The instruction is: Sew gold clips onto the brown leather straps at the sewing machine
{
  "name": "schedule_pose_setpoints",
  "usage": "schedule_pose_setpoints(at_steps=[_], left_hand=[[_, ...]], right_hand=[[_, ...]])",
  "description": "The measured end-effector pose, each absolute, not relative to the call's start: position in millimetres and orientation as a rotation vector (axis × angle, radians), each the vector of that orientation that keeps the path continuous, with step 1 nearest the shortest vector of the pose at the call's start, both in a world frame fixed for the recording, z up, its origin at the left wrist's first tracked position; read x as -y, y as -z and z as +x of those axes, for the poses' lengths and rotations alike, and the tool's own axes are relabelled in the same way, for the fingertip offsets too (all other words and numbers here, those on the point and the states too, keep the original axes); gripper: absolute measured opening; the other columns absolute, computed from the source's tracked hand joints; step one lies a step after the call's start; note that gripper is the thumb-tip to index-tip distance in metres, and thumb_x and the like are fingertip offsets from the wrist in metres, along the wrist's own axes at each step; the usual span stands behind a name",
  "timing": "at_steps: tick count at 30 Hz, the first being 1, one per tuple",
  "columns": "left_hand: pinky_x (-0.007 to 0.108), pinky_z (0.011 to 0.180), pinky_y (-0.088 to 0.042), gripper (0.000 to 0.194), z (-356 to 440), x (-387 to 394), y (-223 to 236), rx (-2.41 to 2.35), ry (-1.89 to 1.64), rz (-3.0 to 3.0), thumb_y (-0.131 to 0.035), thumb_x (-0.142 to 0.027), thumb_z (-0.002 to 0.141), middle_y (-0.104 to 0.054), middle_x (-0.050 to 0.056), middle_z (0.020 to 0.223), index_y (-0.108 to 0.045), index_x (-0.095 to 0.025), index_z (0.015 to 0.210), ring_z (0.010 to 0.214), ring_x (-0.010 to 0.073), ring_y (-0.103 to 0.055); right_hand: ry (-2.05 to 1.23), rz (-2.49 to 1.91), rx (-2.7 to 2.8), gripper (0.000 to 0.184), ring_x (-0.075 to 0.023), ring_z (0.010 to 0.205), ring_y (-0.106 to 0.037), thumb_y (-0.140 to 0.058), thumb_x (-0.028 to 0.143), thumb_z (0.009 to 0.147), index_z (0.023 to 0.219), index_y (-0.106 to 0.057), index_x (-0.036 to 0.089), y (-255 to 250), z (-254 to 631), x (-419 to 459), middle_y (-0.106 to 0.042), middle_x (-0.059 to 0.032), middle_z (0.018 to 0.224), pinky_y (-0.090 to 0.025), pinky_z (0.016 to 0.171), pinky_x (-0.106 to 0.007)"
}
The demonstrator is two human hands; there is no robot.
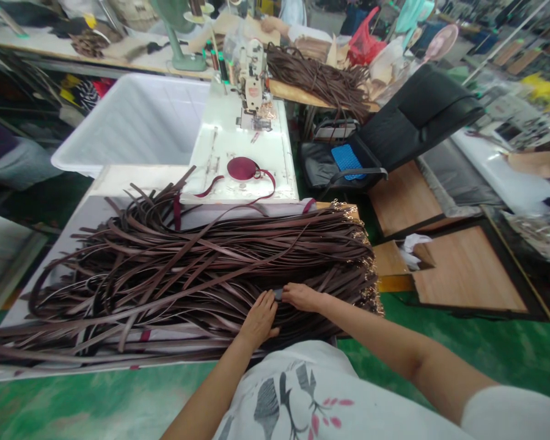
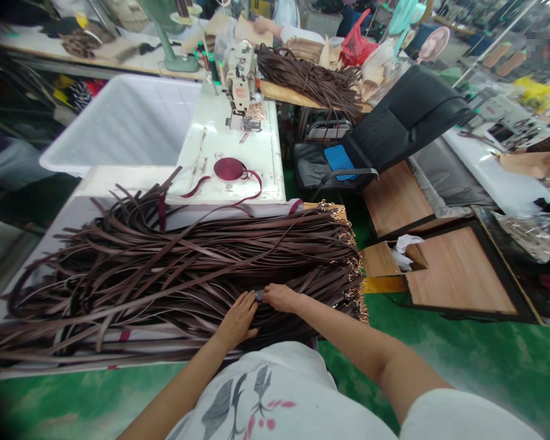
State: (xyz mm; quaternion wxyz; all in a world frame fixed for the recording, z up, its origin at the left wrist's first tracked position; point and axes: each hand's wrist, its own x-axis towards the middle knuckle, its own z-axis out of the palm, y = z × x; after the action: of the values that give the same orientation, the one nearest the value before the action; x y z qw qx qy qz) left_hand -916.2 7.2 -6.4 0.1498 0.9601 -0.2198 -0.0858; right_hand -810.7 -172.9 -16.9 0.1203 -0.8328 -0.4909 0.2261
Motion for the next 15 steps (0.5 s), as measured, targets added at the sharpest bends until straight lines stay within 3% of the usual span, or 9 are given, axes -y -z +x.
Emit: schedule_pose_setpoints(at_steps=[4, 10, 15], left_hand=[[0.048, 0.104, -0.028, 0.057, -917, -6, 9, 0.634, 0.275, 2.776, -0.064, -0.054, 0.071, -0.057, 0.010, 0.107, -0.052, -0.013, 0.109, 0.108, 0.0261, -0.050], [0.048, 0.101, -0.030, 0.071, -919, -5, 13, 0.587, 0.296, 2.792, -0.059, -0.057, 0.074, -0.055, 0.012, 0.112, -0.041, -0.012, 0.126, 0.108, 0.0265, -0.050], [0.048, 0.098, -0.032, 0.061, -916, -4, 11, 0.591, 0.304, 2.800, -0.056, -0.060, 0.075, -0.056, 0.009, 0.105, -0.050, -0.014, 0.114, 0.104, 0.0253, -0.051]], right_hand=[[-0.599, -2.573, 1.313, 0.017, -0.0152, 0.084, -0.058, -0.050, 0.025, 0.093, 0.102, -0.058, 0.013, 18, -798, 162, -0.059, -0.0047, 0.099, -0.050, 0.073, -0.032], [-0.530, -2.701, 1.253, 0.014, -0.0197, 0.100, -0.054, -0.051, 0.019, 0.091, 0.103, -0.057, 0.014, 26, -791, 144, -0.057, -0.0063, 0.106, -0.047, 0.084, -0.039], [-0.571, -2.691, 1.312, 0.014, -0.0198, 0.102, -0.054, -0.051, 0.021, 0.091, 0.102, -0.058, 0.014, 24, -792, 143, -0.058, -0.0055, 0.106, -0.046, 0.087, -0.040]])
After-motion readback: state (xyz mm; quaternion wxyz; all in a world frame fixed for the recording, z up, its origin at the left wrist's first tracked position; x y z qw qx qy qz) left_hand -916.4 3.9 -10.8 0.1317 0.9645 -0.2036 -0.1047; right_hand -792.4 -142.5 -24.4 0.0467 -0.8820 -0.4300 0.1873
